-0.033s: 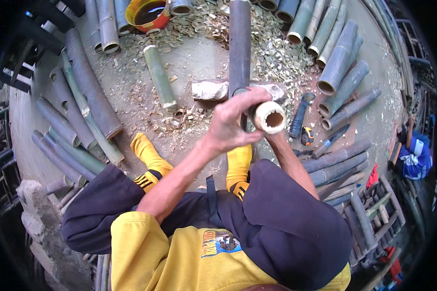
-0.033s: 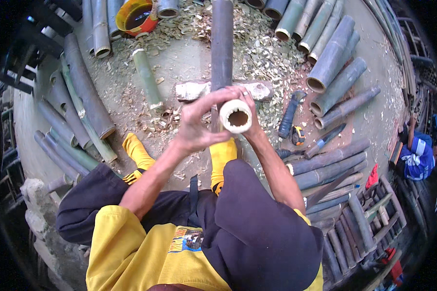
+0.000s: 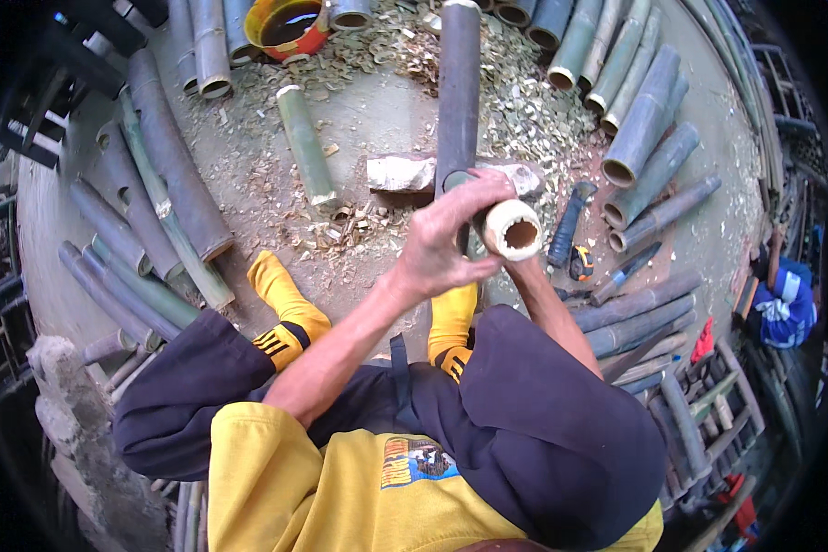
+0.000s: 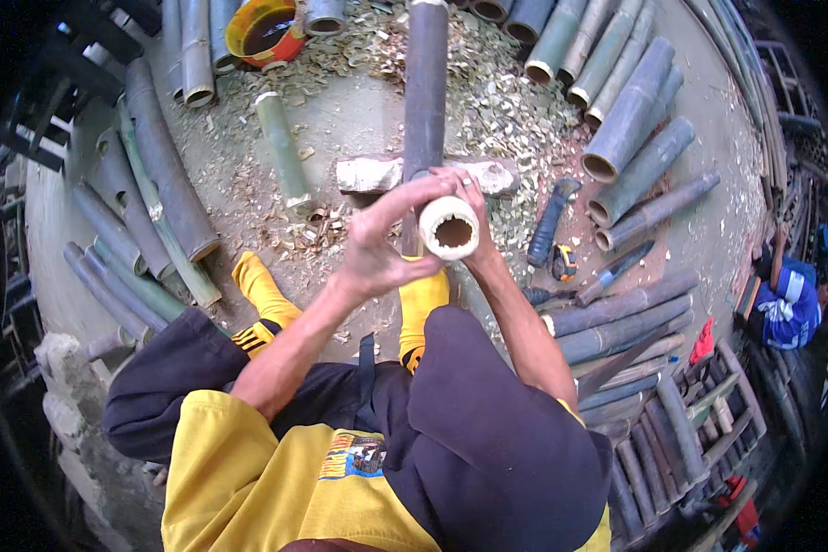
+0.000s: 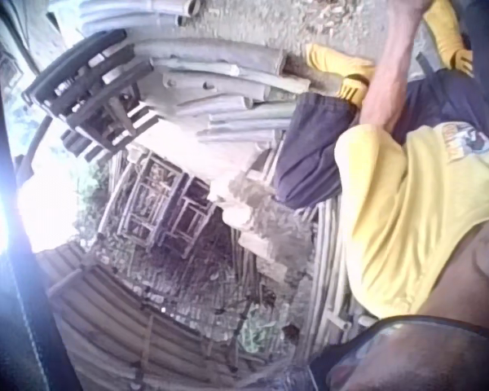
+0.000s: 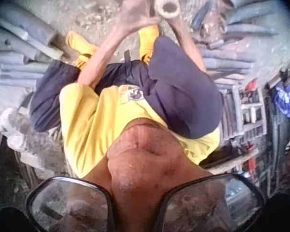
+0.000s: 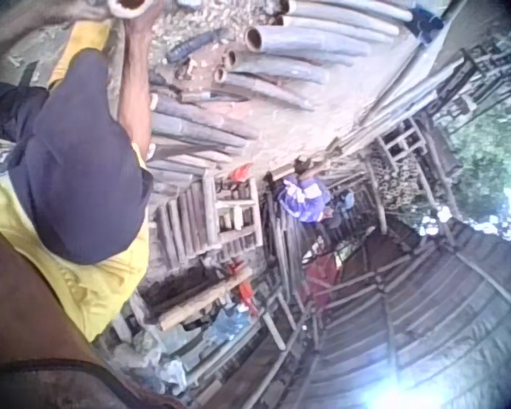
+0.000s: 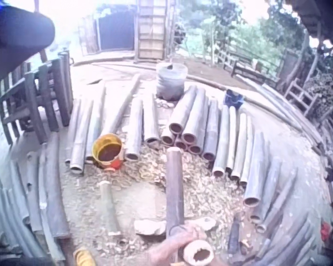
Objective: The person scrapes the interior and exterior of bamboo poles using a knife, alternating between different poles and checking the fit of one bamboo section into a pre-cut hole in another.
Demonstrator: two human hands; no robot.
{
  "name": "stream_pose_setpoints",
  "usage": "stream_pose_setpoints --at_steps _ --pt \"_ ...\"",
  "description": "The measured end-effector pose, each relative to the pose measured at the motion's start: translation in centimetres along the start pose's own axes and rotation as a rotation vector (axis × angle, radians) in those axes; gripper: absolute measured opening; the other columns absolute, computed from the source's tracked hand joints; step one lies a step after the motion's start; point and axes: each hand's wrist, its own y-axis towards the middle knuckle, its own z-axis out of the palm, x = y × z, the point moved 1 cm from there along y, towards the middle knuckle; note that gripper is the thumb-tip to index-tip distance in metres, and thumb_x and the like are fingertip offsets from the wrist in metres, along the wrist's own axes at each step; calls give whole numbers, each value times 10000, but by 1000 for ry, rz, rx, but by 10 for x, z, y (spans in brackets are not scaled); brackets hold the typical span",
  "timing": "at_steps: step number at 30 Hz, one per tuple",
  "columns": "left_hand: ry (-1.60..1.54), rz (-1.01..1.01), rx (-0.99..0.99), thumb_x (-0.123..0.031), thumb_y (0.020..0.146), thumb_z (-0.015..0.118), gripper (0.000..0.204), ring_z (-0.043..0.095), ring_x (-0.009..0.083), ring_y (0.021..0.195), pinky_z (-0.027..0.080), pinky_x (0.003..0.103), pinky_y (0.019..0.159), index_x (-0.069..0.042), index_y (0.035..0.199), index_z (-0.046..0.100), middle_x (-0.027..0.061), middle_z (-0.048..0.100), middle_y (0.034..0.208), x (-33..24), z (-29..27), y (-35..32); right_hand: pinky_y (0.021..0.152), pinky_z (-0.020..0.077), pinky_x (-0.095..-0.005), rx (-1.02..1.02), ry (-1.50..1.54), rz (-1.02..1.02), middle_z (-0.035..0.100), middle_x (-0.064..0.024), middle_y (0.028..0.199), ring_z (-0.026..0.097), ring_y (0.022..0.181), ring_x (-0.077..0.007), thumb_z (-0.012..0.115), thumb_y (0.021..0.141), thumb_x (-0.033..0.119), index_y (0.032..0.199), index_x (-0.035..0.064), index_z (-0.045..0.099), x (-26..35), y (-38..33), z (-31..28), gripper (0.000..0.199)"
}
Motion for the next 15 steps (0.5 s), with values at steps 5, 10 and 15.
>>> stream_pose_setpoints --at_steps 5,10,15 --pt "27 -119 -72 -73 603 777 639 615 222 1043 477 333 924 -29 1205 568 132 628 1141 0 -13 3 767 502 -300 165 -20 403 662 -87 914 634 835 -160 619 780 19 1114 28 606 61 50 -62 334" --pt "25 -31 -79 -96 613 797 600 620 231 1008 498 325 876 -20 1168 583 134 627 1119 9 -21 4 900 452 -342 -43 -271 -288 649 -115 1011 608 973 -183 552 881 176 1184 -26 555 198 114 -106 364" --pt "56 -329 -64 -151 605 826 701 607 264 1035 494 348 891 18 1214 521 170 604 1135 40 -16 -28 901 453 -336 706 -595 -79 640 -126 1040 600 1012 -209 557 874 159 1187 -33 550 145 100 -31 367"
